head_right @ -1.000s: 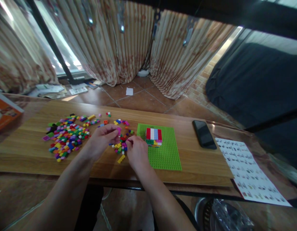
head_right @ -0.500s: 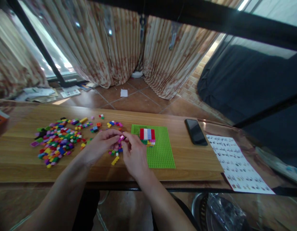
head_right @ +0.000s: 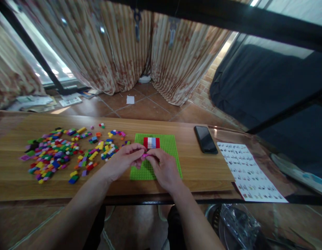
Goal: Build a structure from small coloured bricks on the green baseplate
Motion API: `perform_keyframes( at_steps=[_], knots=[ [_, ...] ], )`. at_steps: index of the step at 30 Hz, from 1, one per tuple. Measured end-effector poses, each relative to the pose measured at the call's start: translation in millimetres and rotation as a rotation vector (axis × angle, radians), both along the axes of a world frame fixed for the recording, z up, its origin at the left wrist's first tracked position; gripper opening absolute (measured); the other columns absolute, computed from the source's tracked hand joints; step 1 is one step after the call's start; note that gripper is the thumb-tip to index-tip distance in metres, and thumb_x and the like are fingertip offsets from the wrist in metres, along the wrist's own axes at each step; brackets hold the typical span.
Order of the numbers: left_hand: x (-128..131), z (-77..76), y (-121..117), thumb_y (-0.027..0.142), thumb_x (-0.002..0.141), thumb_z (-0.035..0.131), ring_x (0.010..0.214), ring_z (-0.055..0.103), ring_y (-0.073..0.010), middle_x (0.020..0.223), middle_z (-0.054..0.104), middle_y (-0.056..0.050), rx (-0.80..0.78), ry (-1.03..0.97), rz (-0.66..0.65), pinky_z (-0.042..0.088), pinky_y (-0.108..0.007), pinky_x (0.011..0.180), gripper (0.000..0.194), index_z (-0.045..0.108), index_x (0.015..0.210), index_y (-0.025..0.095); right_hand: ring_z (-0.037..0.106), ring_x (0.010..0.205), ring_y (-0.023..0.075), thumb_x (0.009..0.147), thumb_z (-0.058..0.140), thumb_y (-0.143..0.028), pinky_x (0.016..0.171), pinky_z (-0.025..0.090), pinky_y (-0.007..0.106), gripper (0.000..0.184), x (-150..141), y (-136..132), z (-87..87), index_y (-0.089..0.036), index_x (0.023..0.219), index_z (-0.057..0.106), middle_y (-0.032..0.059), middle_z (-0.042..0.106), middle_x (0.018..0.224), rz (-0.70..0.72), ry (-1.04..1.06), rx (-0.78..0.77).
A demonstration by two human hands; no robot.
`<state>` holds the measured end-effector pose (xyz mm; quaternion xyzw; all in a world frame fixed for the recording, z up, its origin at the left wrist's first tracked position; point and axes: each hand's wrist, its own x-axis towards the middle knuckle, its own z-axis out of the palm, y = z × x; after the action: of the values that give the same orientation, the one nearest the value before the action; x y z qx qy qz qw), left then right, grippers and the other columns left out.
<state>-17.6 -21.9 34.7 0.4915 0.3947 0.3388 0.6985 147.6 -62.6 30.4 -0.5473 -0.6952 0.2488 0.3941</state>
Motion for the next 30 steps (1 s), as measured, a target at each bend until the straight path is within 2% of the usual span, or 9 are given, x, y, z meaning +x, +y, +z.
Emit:
perform_keyframes(
  at_steps=[2,5,10,15,21,30],
  knots=[
    [7.1,-5.7,-0.4,0.031,0.082,0.057,0.049,0.050,-0.0085,0.063,0.056,0.004,0.103,0.065,0.028,0.040,-0.021,0.051,0.017,0.061,0.087,0.016,0.067,0.080,0.0179,0.090,0.060,-0.028,0.075,0.051,0.031,0.012,15.6,0.9,-2.1,-0.023,0.090,0.071,0.0025,0.074,0.088,-0.048,-0.017,0.022],
    [11.3,-12.8,0.0,0.027,0.085,0.052,0.051,0.051,-0.0106,0.062,0.058,0.002,0.315,0.276,0.054,0.038,-0.022,0.051,0.015,0.064,0.086,0.017,0.067,0.078,0.0182,0.089,0.062,-0.027,0.074,0.050,0.031,0.011,33.7,3.4,-7.2,-0.022,0.088,0.072,0.0032,0.074,0.085,-0.117,-0.049,0.031],
    [14.1,-11.7,-2.9,0.022,0.087,0.049,0.063,0.059,-0.0157,0.071,0.067,-0.003,0.520,0.539,0.084,0.042,-0.026,0.062,0.023,0.071,0.092,0.016,0.067,0.079,0.0183,0.087,0.064,-0.025,0.074,0.050,0.031,0.009,40.5,6.8,-14.0,-0.023,0.084,0.072,0.0029,0.073,0.083,-0.094,-0.094,0.010],
    [18.0,-10.4,-8.9,0.022,0.089,0.048,0.065,0.060,-0.0164,0.078,0.071,-0.005,0.570,0.613,0.046,0.042,-0.026,0.064,0.029,0.073,0.103,0.016,0.066,0.078,0.0178,0.086,0.065,-0.024,0.074,0.050,0.031,0.008,36.1,10.2,-16.8,-0.023,0.084,0.072,0.0023,0.073,0.082,-0.086,-0.065,0.005],
    [20.1,-13.0,-12.2,0.024,0.089,0.050,0.056,0.054,-0.0145,0.070,0.067,-0.002,0.628,0.645,0.030,0.036,-0.024,0.058,0.028,0.072,0.106,0.021,0.065,0.074,0.0173,0.082,0.067,-0.027,0.072,0.050,0.032,0.006,31.9,14.4,-19.1,-0.023,0.082,0.072,0.0019,0.072,0.079,-0.121,0.030,-0.044],
    [21.2,-13.1,-13.1,0.024,0.090,0.050,0.054,0.053,-0.0143,0.064,0.065,-0.001,0.647,0.654,0.048,0.036,-0.024,0.058,0.029,0.072,0.108,0.020,0.062,0.064,0.0149,0.074,0.073,-0.038,0.063,0.049,0.028,0.019,26.6,21.0,-22.4,-0.019,0.073,0.069,0.0007,0.069,0.069,-0.193,0.286,-0.137]
  ],
)
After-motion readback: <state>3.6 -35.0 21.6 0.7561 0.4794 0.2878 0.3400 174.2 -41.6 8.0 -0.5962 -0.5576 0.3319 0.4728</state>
